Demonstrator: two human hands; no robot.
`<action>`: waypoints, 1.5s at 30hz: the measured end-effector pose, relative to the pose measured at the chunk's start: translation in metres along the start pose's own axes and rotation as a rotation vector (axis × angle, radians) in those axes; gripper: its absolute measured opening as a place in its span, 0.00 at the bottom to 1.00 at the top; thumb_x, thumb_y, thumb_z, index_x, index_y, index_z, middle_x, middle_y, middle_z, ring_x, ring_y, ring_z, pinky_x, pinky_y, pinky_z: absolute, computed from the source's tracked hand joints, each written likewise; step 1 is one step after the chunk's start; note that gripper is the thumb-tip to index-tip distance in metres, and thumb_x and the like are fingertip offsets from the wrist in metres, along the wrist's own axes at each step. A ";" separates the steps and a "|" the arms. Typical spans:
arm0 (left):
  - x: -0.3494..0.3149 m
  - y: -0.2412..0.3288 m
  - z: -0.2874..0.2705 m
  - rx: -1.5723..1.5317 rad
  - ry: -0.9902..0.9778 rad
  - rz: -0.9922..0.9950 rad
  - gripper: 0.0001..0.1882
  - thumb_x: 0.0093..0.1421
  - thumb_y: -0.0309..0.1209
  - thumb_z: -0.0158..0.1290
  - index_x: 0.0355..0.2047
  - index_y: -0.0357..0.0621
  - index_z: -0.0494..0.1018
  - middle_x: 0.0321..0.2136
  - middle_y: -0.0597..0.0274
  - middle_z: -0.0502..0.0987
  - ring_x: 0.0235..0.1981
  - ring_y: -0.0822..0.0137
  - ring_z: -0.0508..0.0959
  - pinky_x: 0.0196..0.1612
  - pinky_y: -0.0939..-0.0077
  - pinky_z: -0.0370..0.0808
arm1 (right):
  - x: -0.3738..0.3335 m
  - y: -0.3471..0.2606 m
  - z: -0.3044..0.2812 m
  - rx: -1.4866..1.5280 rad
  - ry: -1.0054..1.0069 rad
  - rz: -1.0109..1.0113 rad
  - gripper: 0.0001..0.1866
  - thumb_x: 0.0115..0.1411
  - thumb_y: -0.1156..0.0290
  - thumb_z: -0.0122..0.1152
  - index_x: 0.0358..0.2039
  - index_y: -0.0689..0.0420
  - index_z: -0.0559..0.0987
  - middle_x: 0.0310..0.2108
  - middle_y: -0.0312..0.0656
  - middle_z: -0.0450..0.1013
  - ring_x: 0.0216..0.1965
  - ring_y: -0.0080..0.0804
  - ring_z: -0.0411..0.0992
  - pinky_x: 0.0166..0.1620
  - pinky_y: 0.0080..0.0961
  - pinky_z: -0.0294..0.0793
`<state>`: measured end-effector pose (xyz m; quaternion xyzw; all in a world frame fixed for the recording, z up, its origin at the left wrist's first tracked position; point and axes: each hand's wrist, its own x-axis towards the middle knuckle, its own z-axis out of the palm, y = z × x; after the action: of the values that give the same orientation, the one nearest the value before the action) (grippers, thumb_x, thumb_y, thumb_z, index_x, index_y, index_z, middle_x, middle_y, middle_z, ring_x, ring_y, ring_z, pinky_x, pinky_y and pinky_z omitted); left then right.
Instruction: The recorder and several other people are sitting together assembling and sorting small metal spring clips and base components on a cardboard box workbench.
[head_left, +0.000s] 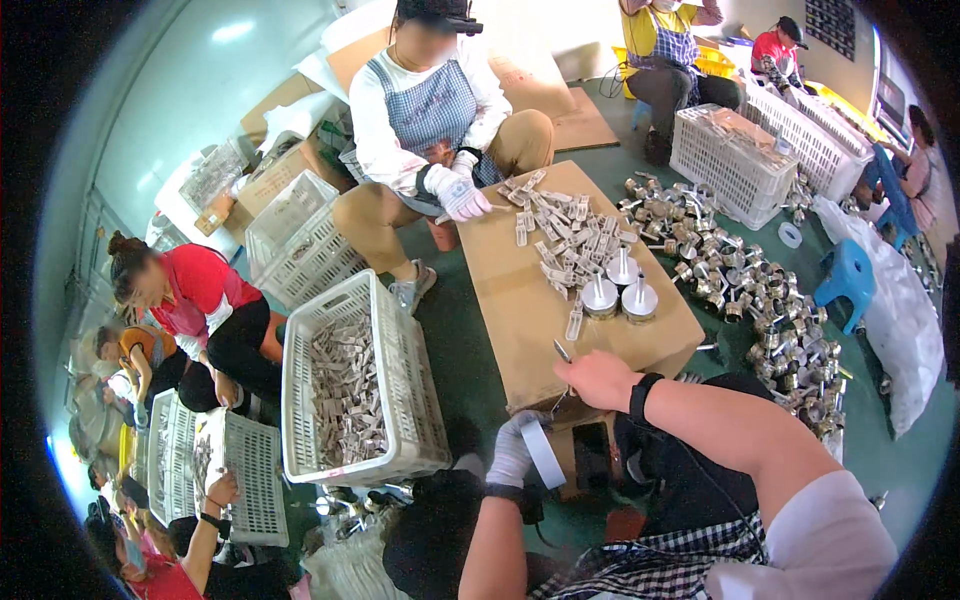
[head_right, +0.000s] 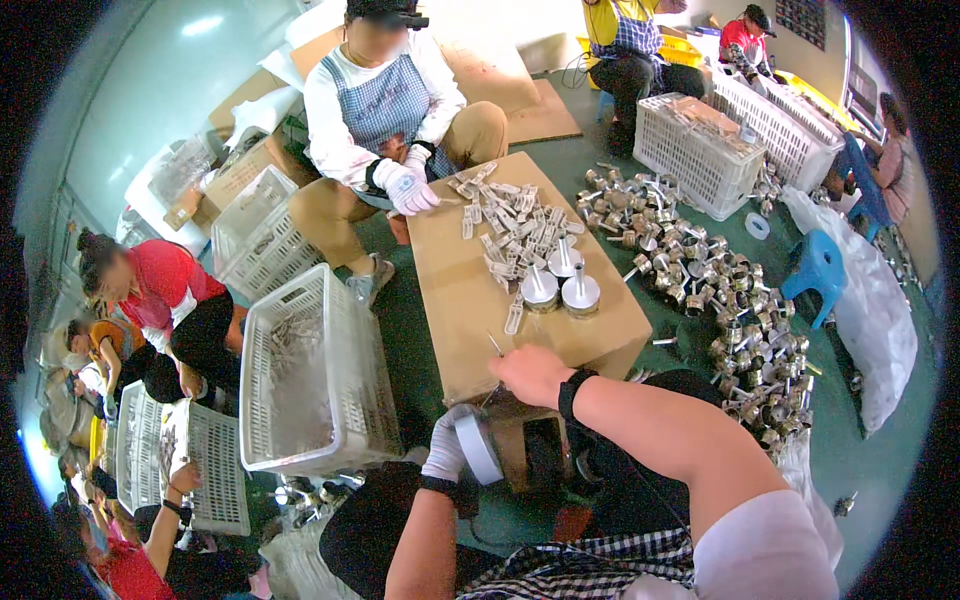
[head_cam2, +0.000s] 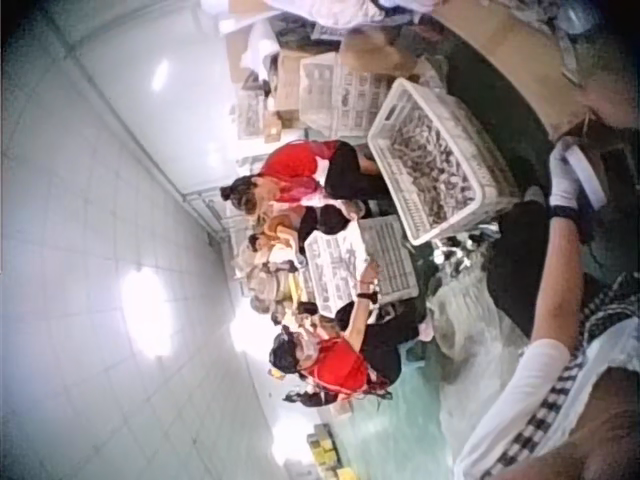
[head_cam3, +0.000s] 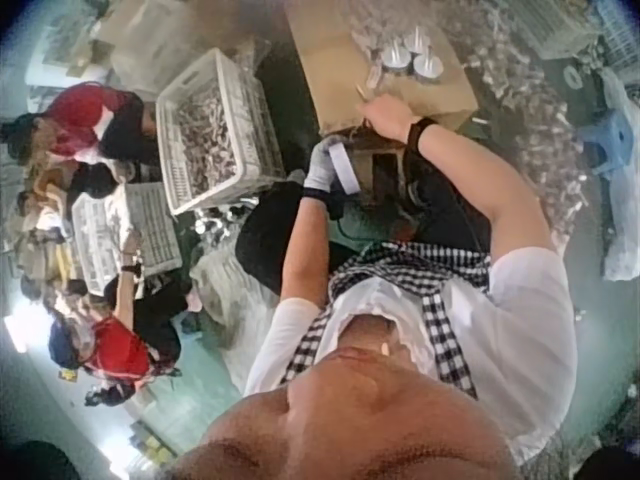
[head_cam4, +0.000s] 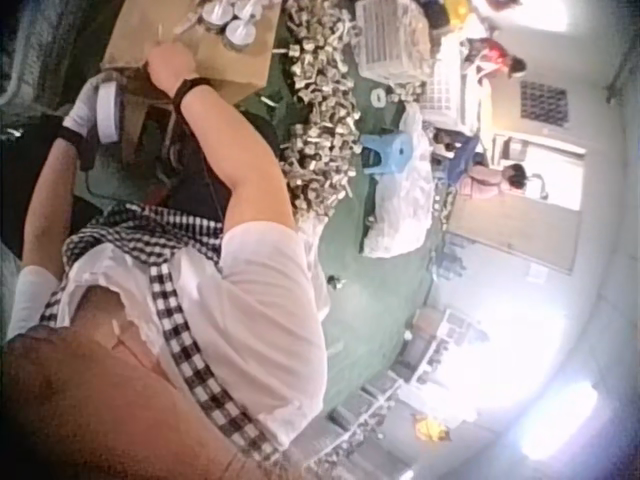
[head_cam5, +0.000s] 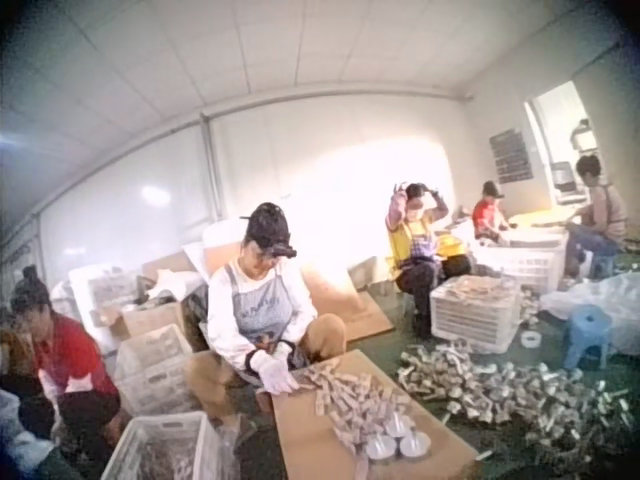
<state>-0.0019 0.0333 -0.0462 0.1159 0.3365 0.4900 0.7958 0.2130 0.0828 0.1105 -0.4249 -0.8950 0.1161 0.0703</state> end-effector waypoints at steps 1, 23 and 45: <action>0.000 0.000 -0.002 -0.004 0.005 -0.013 0.11 0.50 0.30 0.54 0.31 0.34 0.74 0.28 0.53 0.77 0.28 0.60 0.76 0.37 0.68 0.73 | 0.000 -0.001 -0.001 -0.004 -0.001 0.006 0.06 0.50 0.75 0.49 0.30 0.61 0.70 0.24 0.52 0.73 0.28 0.50 0.73 0.32 0.44 0.72; -0.004 0.002 -0.001 0.031 -0.015 -0.005 0.11 0.50 0.31 0.54 0.31 0.36 0.75 0.30 0.53 0.78 0.28 0.62 0.76 0.35 0.69 0.74 | 0.003 0.002 0.008 0.012 0.019 -0.001 0.06 0.51 0.71 0.51 0.28 0.60 0.70 0.22 0.52 0.72 0.27 0.51 0.73 0.31 0.45 0.71; -0.004 0.001 0.008 0.027 0.018 0.020 0.10 0.49 0.30 0.55 0.30 0.36 0.74 0.29 0.51 0.77 0.28 0.58 0.76 0.36 0.66 0.74 | 0.003 0.007 0.013 0.045 0.019 0.013 0.07 0.51 0.71 0.49 0.30 0.60 0.69 0.22 0.54 0.72 0.27 0.54 0.72 0.30 0.47 0.71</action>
<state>0.0016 0.0317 -0.0384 0.1254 0.3491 0.4946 0.7860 0.2134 0.0870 0.0963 -0.4300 -0.8888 0.1324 0.0874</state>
